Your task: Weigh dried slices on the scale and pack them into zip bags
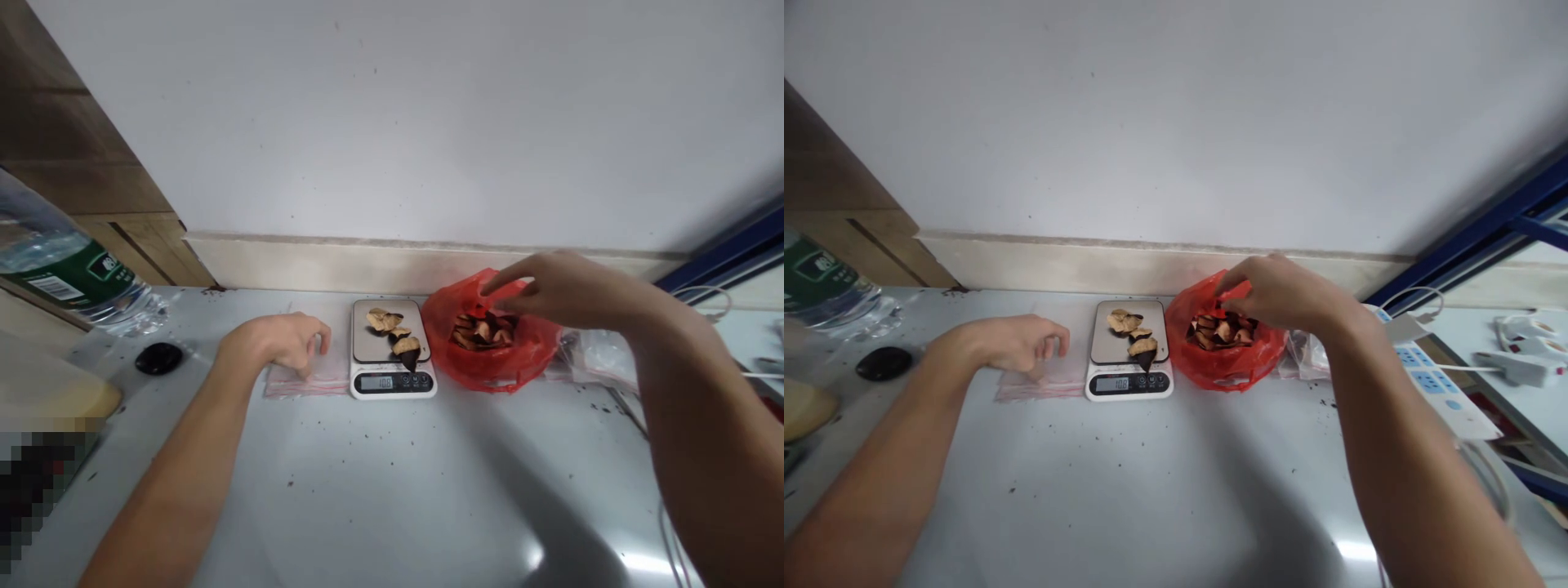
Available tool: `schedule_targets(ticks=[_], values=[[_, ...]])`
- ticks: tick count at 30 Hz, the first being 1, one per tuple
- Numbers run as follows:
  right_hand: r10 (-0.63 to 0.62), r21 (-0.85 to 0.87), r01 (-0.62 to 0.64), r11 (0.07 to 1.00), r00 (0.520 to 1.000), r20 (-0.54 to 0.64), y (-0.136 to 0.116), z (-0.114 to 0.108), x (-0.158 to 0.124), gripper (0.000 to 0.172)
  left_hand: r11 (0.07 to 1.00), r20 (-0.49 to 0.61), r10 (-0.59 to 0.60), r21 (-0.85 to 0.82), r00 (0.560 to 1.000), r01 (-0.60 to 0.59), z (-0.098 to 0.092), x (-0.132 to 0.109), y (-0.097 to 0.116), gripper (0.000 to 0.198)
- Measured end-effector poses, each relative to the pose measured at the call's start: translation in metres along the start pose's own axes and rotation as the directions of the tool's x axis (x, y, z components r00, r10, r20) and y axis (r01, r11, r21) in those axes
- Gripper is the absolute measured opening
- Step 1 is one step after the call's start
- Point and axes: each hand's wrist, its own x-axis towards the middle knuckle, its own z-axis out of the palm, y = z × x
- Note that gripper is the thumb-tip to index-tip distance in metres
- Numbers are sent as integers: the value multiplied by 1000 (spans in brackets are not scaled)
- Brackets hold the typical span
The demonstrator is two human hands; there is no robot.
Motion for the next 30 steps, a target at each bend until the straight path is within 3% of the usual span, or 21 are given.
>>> schedule_targets(ticks=[3, 6, 10, 13, 16, 18, 21, 23, 24, 27, 28, 30], values=[[31, -73, -35, 997, 998, -58, -28, 5, 1, 24, 1000, 8, 12, -22, 1000, -12, 2, 4, 0, 27], [-111, 5, 111, 994, 993, -51, -53, 19, 0, 21, 997, -17, 55, -50, 998, -55, -4, -2, -1, 24], [-365, 233, 350, 907, 931, 24, -72, 48, 1, 28, 982, -203, 113, -124, 972, -141, -17, -19, 1, 26], [-446, 311, 409, 858, 893, 54, -82, 68, 6, 36, 965, -371, 103, -187, 923, -183, -21, -28, 7, 20], [-471, 321, 436, 840, 882, 34, -91, 83, 12, 33, 941, -536, 125, -203, 835, -271, -20, -31, 14, 12], [-451, 325, 428, 843, 893, -6, -95, 91, 16, 26, 916, -645, 161, -185, 747, -357, -19, -31, 17, 12], [-284, 361, 331, 872, 942, -178, -97, 99, 20, 24, 875, -794, 171, -151, 584, -461, -16, -31, 22, 15], [-153, 446, 289, 847, 937, -315, -95, 100, 23, 11, 854, -820, 215, -106, 531, -509, -15, -30, 25, 30], [-117, 497, 295, 816, 927, -357, -94, 99, 24, 12, 847, -797, 263, -79, 543, -526, -14, -28, 26, 48], [-130, 585, 348, 733, 915, -382, -90, 92, 23, 10, 841, -634, 406, -23, 658, -541, -9, -19, 29, 113], [-152, 588, 364, 722, 913, -378, -89, 89, 23, 7, 846, -595, 417, -24, 687, -533, -7, -16, 30, 124], [-190, 585, 387, 713, 910, -369, -85, 84, 20, 14, 861, -574, 390, -50, 720, -506, -5, -9, 32, 124]])
